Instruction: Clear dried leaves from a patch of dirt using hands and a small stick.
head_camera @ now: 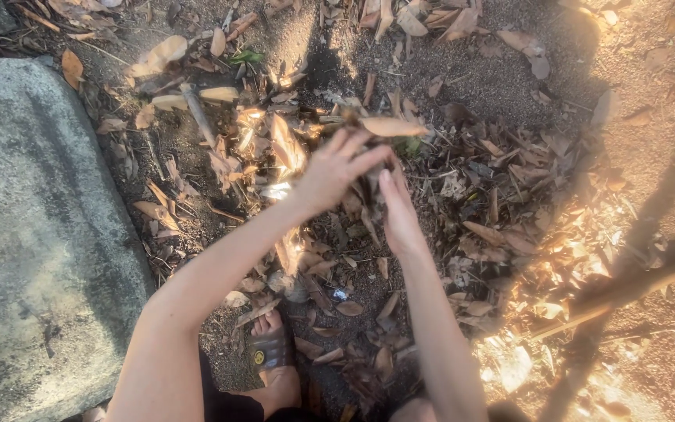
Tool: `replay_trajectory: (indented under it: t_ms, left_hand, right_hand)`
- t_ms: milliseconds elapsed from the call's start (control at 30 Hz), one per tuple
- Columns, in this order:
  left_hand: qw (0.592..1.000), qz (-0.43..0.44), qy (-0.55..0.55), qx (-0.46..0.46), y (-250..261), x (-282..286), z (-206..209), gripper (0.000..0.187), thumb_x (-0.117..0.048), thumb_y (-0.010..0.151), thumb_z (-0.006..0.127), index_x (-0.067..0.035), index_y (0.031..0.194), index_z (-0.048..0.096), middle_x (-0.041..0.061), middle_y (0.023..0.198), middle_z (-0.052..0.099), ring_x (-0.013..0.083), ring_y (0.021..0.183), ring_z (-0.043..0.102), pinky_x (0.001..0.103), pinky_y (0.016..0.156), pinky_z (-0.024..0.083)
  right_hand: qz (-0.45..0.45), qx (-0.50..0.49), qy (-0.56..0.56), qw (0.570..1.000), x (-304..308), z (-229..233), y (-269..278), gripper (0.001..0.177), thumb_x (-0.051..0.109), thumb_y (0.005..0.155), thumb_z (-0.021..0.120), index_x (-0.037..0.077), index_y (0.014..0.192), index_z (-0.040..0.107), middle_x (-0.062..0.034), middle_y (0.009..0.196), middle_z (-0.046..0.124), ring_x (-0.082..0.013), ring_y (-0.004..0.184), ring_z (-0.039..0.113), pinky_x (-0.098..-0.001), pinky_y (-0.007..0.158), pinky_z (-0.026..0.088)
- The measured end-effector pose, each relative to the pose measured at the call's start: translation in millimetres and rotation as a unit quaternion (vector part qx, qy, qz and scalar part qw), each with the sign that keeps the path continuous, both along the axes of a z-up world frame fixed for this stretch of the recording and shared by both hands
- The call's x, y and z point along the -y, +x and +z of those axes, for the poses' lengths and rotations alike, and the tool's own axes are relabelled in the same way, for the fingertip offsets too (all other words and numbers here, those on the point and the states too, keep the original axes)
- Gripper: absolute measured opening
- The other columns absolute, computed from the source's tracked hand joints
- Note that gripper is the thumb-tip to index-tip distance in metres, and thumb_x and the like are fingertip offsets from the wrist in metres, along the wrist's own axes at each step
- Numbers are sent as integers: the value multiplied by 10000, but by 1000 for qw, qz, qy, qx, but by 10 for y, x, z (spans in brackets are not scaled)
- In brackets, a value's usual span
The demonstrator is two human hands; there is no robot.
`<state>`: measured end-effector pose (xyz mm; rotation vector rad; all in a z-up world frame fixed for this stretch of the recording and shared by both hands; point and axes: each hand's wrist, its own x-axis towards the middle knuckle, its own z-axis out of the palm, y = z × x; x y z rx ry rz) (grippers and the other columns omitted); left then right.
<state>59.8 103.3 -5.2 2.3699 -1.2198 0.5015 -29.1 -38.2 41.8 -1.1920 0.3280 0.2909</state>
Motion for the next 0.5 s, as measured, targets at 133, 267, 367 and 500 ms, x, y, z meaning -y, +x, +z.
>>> replay_trajectory:
  t_ms: [133,267,367,500]
  left_hand:
    - [998,64,8,24,271,-440,293,452,-25,892,719,-180,1271,527,95,1309,613,286,1151,572,333,930,586]
    - [956,212,171,-110,391,-1026,-528,630,-110,833,761,-164,1377,448,185,1367,502,408,1250,437,495,926,405]
    - [876,257,287,-290,321,-1010,-595,914,-177,752,832,-189,1491,294,189,1487,348,442,1382,272,629,1098,252]
    - [743,259,458,-413,358,-648,180,1203,-258,668,902,-197,1568,106,177,1618,71,469,1456,39,716,1137,95]
  right_hand:
    - [-26,53,-132,990,40,-295,56,664,397,993,463,91,1535,232,-142,1579,284,-291,1463,244,-474,1183,215]
    - [-169,-59,-148,973,292,-521,34,394,155,999,506,53,1380,510,-197,1360,536,-287,1148,425,-531,1094,325]
    - [-243,-109,-118,956,443,-745,-5,324,85,992,500,62,1309,564,-147,1232,580,-216,1013,496,-449,986,381]
    - [-280,-117,-160,939,618,-1007,-26,330,24,933,509,83,1247,592,-25,1225,609,-129,987,579,-257,830,478]
